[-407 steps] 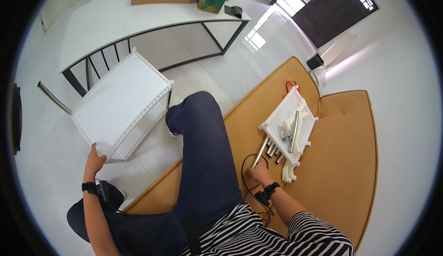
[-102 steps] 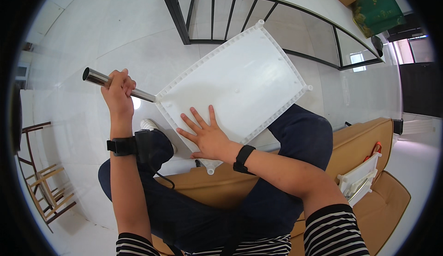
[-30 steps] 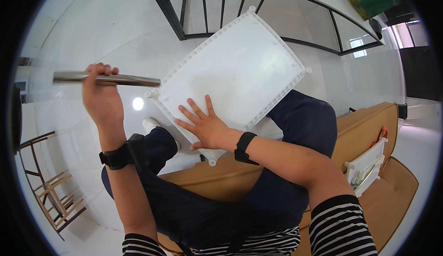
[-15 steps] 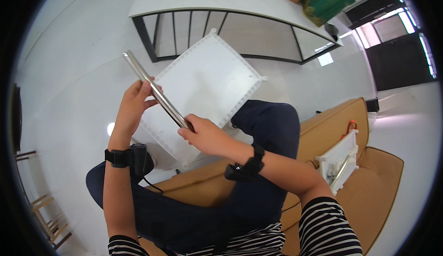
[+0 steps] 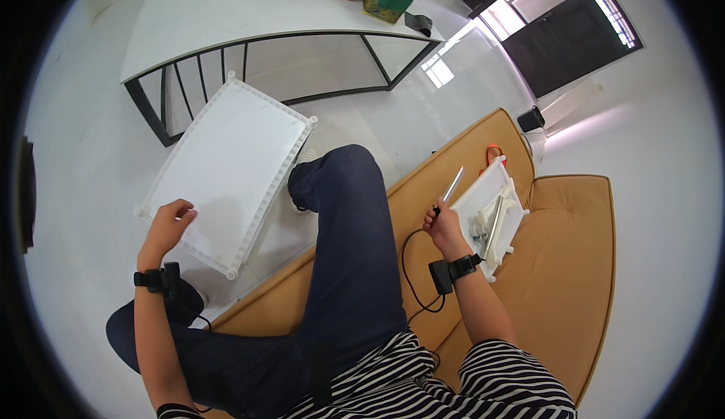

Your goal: Assembling a white plastic and metal shelving unit or stand.

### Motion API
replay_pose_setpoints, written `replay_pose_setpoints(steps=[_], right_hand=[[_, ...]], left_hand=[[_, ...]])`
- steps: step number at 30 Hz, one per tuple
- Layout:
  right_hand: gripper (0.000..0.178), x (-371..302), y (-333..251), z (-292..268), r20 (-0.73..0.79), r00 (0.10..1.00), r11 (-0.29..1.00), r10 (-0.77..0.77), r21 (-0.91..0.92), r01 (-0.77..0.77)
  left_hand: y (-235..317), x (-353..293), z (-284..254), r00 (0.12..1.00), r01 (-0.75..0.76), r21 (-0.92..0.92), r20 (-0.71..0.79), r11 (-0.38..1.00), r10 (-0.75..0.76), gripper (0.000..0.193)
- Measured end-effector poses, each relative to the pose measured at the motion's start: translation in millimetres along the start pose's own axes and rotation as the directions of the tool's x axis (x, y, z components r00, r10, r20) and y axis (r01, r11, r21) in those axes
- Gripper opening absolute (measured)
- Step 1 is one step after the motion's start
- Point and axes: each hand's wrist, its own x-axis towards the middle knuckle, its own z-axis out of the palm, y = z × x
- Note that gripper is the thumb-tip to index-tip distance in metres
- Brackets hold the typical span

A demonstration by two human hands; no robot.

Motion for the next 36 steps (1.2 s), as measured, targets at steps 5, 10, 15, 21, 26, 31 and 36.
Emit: replay_pose_setpoints(steps=[5, 10, 15, 21, 26, 31, 36], right_hand=[[0.027, 25.5, 35.8, -51.2, -0.07, 0.986, 0.984, 0.148, 0.109, -0.14], [0.027, 64.4, 47.1, -53.9, -0.004, 0.932, 0.874, 0.363, 0.347, -0.339], [0.023, 17.7, 63.7, -24.5, 0.145, 0.912, 0.873, 0.384, 0.263, -0.41], [0.018, -69.2, 79.2, -44.3, 0.195, 0.895, 0.858, 0.402, 0.262, -0.443], [0.017, -68.5, 46.5, -97.2, -0.01, 0.984, 0.944, 0.175, 0.286, -0.165], [0.025, -18.5, 8.3, -210.3, -0.326, 0.941, 0.989, 0.088, 0.143, -0.043], [0.034, -9.0, -13.3, -276.3, -0.657, 0.747, 0.954, -0.102, -0.276, -0.113]], left_hand=[[14.6, -7.8, -24.8, 0.926, 0.067, -0.742, -0.203, 0.667, -0.318, 0.02], [-11.0, -35.0, -31.4, 0.824, -0.222, -0.964, -0.266, 0.147, -0.501, 0.02], [-49.5, -44.2, 3.7, 0.673, -0.095, -0.985, -0.171, 0.146, -0.72, 0.021], [-99.0, -50.9, 37.9, 0.351, 0.146, -0.964, -0.158, 0.22, -0.923, 0.059], [-50.4, -46.5, 50.1, 0.444, 0.282, -0.957, 0.063, 0.072, -0.894, 0.075], [-73.2, -45.8, 62.8, 0.6, 0.29, -0.954, 0.12, 0.075, -0.791, 0.078], [-74.1, -44.9, 62.7, 0.638, 0.368, -0.929, 0.217, 0.045, -0.739, 0.07]])
